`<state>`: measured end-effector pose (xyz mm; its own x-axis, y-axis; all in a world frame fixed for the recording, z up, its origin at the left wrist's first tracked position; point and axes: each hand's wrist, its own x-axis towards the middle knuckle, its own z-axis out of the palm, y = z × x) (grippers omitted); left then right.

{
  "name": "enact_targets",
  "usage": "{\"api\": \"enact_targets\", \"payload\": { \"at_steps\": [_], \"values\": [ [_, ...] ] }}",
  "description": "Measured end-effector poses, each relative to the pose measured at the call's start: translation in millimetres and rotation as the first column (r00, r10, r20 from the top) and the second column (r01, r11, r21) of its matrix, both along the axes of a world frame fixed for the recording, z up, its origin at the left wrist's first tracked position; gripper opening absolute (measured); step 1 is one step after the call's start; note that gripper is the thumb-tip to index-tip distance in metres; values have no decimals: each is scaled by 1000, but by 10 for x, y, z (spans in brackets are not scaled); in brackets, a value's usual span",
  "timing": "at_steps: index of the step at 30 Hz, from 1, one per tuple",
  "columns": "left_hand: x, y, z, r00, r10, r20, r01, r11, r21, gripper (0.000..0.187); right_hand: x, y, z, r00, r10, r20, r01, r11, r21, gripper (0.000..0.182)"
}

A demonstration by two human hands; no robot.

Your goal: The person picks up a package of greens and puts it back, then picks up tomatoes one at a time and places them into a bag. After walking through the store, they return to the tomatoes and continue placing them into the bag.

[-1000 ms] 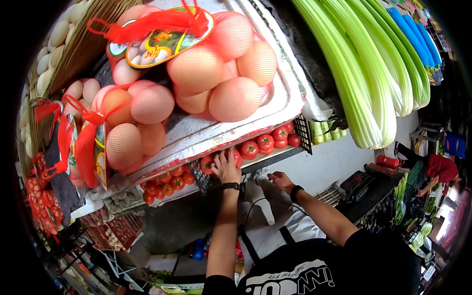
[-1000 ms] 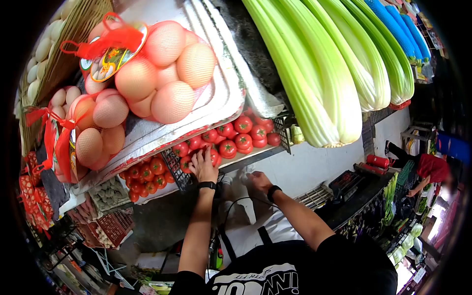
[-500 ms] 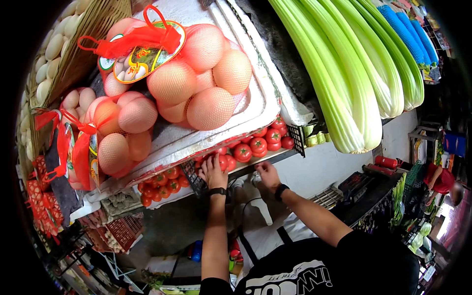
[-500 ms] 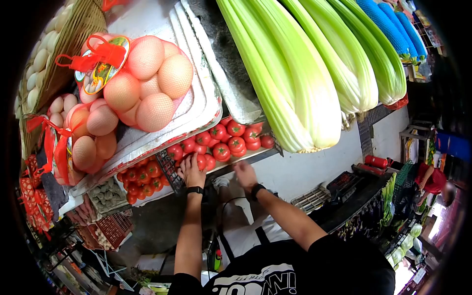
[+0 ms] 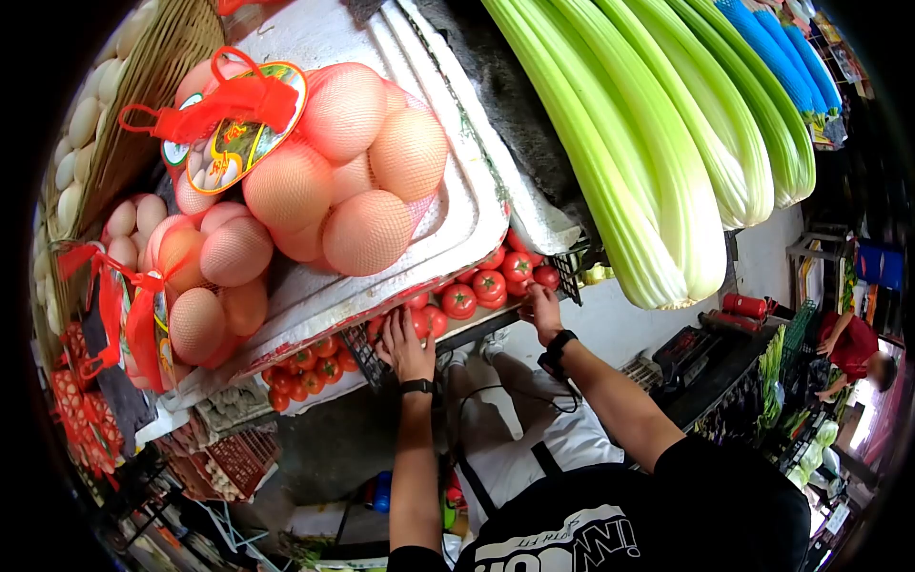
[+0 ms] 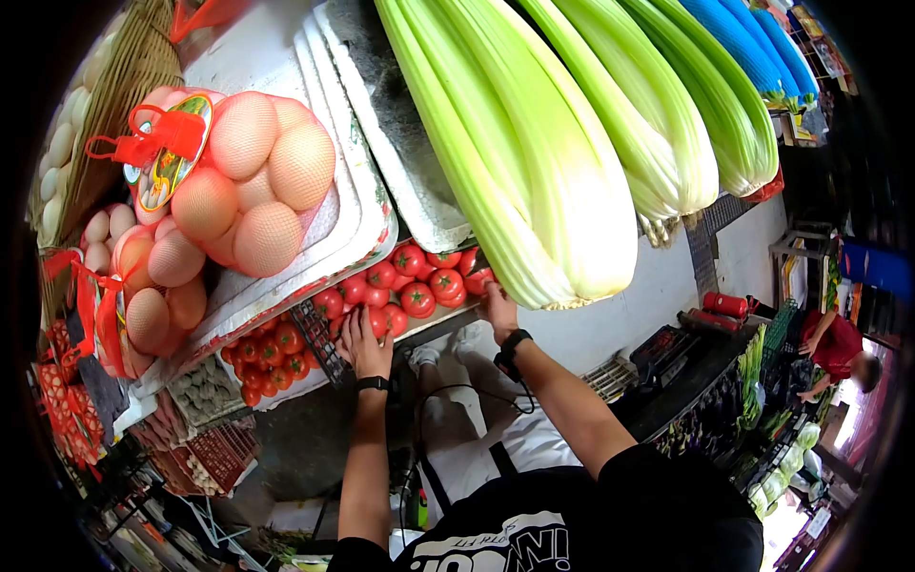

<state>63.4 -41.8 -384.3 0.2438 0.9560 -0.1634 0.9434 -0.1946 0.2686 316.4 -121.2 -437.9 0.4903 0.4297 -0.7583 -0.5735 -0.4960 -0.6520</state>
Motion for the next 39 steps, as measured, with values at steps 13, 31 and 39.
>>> {"api": "enact_targets", "payload": {
  "at_steps": [13, 31, 39],
  "values": [
    [-66, 67, -60, 997, -11, 71, 10, 1000, 15, 68, -1, 560, 553, 852, 319, 416, -251, 945, -210, 72],
    [-172, 193, -20, 993, 6, 118, -2, 999, -34, 63, 15, 544, 387, 719, 371, 588, -275, 928, -250, 66],
    [35, 214, 255, 984, 44, 174, -43, 999, -6, 53, -140, 264, 618, 779, 215, 588, -236, 971, -42, 47]
  ]
}}
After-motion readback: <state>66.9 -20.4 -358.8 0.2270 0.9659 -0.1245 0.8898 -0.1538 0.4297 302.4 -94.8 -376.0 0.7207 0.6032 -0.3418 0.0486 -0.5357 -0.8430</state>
